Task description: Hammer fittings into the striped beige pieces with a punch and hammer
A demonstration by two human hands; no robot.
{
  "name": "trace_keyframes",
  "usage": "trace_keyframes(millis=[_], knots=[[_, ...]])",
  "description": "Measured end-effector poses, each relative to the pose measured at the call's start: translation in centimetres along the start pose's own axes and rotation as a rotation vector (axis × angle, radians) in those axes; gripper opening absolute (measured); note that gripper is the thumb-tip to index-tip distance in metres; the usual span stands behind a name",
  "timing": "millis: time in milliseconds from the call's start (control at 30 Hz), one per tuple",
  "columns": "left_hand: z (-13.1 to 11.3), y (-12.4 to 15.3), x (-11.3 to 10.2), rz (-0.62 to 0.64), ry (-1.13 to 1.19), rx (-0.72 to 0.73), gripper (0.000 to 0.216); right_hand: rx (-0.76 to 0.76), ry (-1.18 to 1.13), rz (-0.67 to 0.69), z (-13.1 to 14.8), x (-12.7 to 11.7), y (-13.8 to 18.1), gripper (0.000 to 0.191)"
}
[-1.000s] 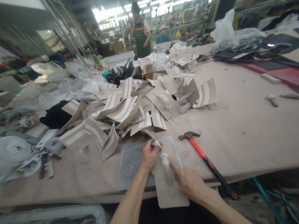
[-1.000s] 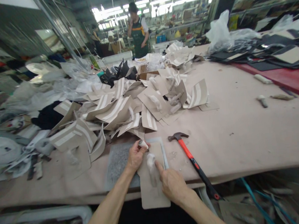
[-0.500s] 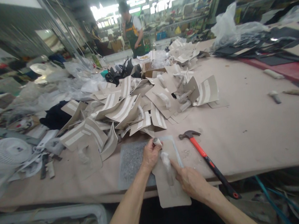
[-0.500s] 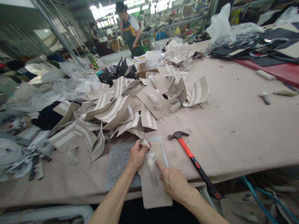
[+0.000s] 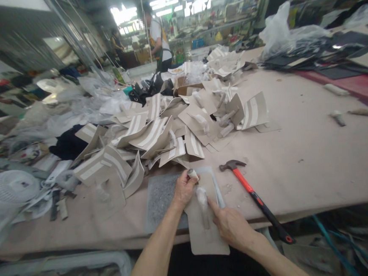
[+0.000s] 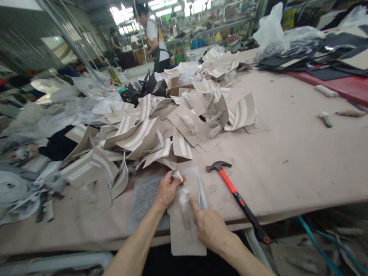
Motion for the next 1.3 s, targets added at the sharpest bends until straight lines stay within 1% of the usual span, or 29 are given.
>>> trace_keyframes(millis=[100, 167, 233, 267, 333, 367, 400, 433, 467, 500, 567, 600, 667, 733, 767, 800, 833, 900, 967, 1000, 1033, 1100, 1133, 1167, 1200, 1233, 1300], knots=[[-0.5, 0.4, 0.2, -0.002, -0.102, 0.029, 0.020, 0.004, -0.035, 0.005, 0.0, -0.6, 0.6, 0.067], [-1.2, 0.8, 0.6, -0.004, -0.212, 0.073, 0.016, 0.000, -0.116, -0.042, -0.8, -2.0, 1.3, 0.059], [-1.9, 1.2, 0.9, -0.011, -0.284, 0.124, 0.014, 0.047, -0.194, -0.171, -3.2, -4.1, 2.2, 0.049], [-2.1, 1.4, 1.0, -0.011, -0.297, 0.144, 0.014, 0.106, -0.197, -0.265, -5.0, -5.4, 2.9, 0.046], [-2.2, 1.5, 1.2, -0.005, -0.302, 0.167, 0.014, 0.281, -0.103, -0.442, -8.8, -7.4, 4.4, 0.044], [-2.3, 1.5, 1.3, 0.003, -0.304, 0.170, 0.014, 0.372, -0.027, -0.487, -10.4, -7.9, 5.0, 0.043], [-2.3, 1.5, 1.4, 0.010, -0.304, 0.169, 0.014, 0.440, 0.041, -0.490, -11.8, -8.0, 5.3, 0.040], [-2.2, 1.4, 1.4, 0.015, -0.302, 0.165, 0.015, 0.483, 0.076, -0.459, -12.9, -7.8, 5.2, 0.035], [-2.2, 1.3, 1.4, 0.019, -0.298, 0.157, 0.015, 0.496, 0.060, -0.415, -13.8, -7.3, 5.0, 0.028], [-2.1, 1.2, 1.3, 0.022, -0.290, 0.148, 0.015, 0.489, -0.030, -0.372, -14.6, -6.7, 4.8, 0.020], [-2.0, 1.1, 1.2, 0.026, -0.268, 0.131, 0.016, 0.436, -0.337, -0.293, -15.4, -5.5, 4.4, 0.007], [-1.9, 1.1, 1.2, 0.026, -0.259, 0.128, 0.016, 0.399, -0.517, -0.249, -15.3, -4.9, 4.1, 0.004], [-1.8, 1.0, 1.2, 0.026, -0.263, 0.138, 0.015, 0.310, -0.802, -0.139, -14.0, -4.2, 3.6, 0.003], [-1.7, 1.0, 1.4, 0.036, -0.281, 0.146, 0.016, 0.246, -0.934, -0.055, -12.0, -4.5, 3.5, 0.007], [-1.5, 0.9, 1.4, 0.040, -0.289, 0.144, 0.017, 0.228, -0.981, -0.051, -11.0, -4.9, 3.7, 0.010], [-1.3, 0.9, 1.5, 0.045, -0.294, 0.141, 0.019, 0.215, -1.001, -0.077, -10.2, -5.5, 4.0, 0.014], [-1.2, 0.9, 1.6, 0.050, -0.296, 0.138, 0.020, 0.191, -0.984, -0.140, -9.4, -6.5, 4.5, 0.019], [-1.2, 1.0, 1.7, 0.052, -0.302, 0.139, 0.020, 0.093, -0.825, -0.359, -7.6, -9.4, 5.9, 0.028], [-1.4, 1.1, 1.7, 0.046, -0.314, 0.143, 0.019, -0.021, -0.524, -0.588, -5.1, -12.2, 8.0, 0.031], [-1.5, 1.1, 1.7, 0.040, -0.320, 0.138, 0.018, -0.064, -0.361, -0.639, -3.7, -13.0, 8.6, 0.030], [-1.5, 1.1, 1.6, 0.034, -0.330, 0.128, 0.017, -0.092, -0.216, -0.642, -2.6, -13.2, 8.9, 0.027], [-1.5, 0.9, 1.5, 0.029, -0.352, 0.106, 0.015, -0.115, -0.001, -0.533, -1.0, -13.0, 8.3, 0.020], [-1.5, 0.9, 1.5, 0.030, -0.366, 0.099, 0.015, -0.114, 0.068, -0.478, -0.7, -13.0, 8.0, 0.019], [-1.5, 0.9, 1.5, 0.032, -0.376, 0.094, 0.017, -0.101, 0.105, -0.451, -0.5, -13.3, 8.0, 0.018], [-1.6, 0.9, 1.5, 0.030, -0.381, 0.089, 0.020, -0.075, 0.110, -0.465, -0.5, -14.0, 8.4, 0.019], [-1.6, 1.1, 1.6, 0.026, -0.381, 0.086, 0.023, -0.045, 0.086, -0.515, -0.7, -15.0, 9.1, 0.021], [-1.4, 1.6, 1.3, -0.007, -0.364, 0.054, 0.032, -0.034, 0.005, -0.623, -0.6, -16.5, 10.9, 0.026]])
Point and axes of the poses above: each hand's wrist, its own y-axis away from the middle knuckle, its own x-axis out of the palm, z = x × y, the point moved 10 cm from there along -y, towards the middle knuckle, and after that the axes turned 15 degrees about z, right-handed, at the moved point
